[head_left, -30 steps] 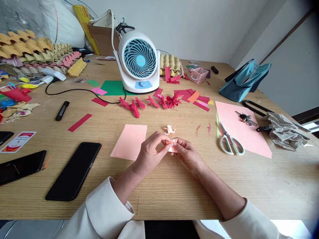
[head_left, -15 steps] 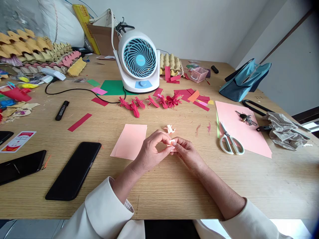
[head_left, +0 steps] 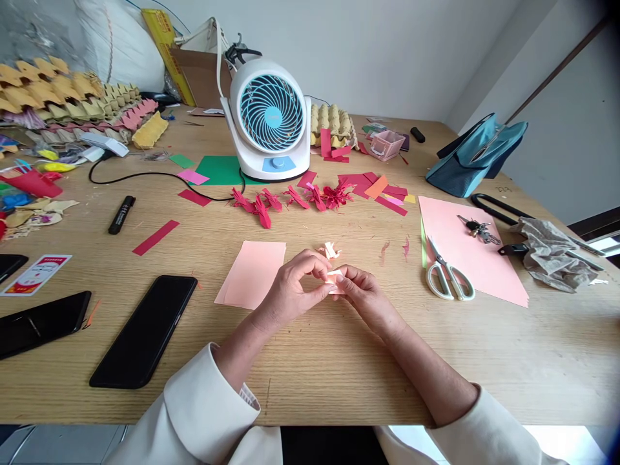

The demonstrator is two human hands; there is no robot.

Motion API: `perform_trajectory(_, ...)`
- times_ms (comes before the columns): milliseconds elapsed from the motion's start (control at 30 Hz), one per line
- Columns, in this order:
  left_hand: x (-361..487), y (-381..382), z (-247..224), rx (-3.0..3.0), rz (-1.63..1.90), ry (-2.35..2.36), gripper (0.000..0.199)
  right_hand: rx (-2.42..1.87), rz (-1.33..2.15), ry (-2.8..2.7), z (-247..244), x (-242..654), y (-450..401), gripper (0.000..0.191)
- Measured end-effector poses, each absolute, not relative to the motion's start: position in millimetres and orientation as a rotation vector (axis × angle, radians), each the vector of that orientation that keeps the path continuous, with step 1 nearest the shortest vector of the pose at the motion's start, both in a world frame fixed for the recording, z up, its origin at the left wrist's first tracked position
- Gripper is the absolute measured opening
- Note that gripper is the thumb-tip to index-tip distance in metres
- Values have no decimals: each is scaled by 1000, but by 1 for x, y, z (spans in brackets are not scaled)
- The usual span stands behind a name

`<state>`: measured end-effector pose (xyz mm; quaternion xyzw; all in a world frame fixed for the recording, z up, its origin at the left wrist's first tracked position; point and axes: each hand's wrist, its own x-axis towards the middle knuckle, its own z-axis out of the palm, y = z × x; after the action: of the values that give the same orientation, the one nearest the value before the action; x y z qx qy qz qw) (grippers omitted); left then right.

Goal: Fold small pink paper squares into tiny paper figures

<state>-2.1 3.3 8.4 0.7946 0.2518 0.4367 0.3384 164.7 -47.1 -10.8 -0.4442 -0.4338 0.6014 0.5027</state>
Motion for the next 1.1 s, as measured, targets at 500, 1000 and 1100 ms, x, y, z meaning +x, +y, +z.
perform_trajectory(500, -1, 1, 8, 2078, 1203, 669, 8, -1066, 1474, -1023, -13, 166, -47, 34)
perform_trajectory(1000, -1, 0, 5, 2045, 1177, 700, 11, -1051, 1473, -1008, -11, 166, -47, 33)
perform_trajectory(1100, -1, 0, 5, 2047, 1166, 717, 9, -1044, 1482, -1003, -12, 166, -47, 32)
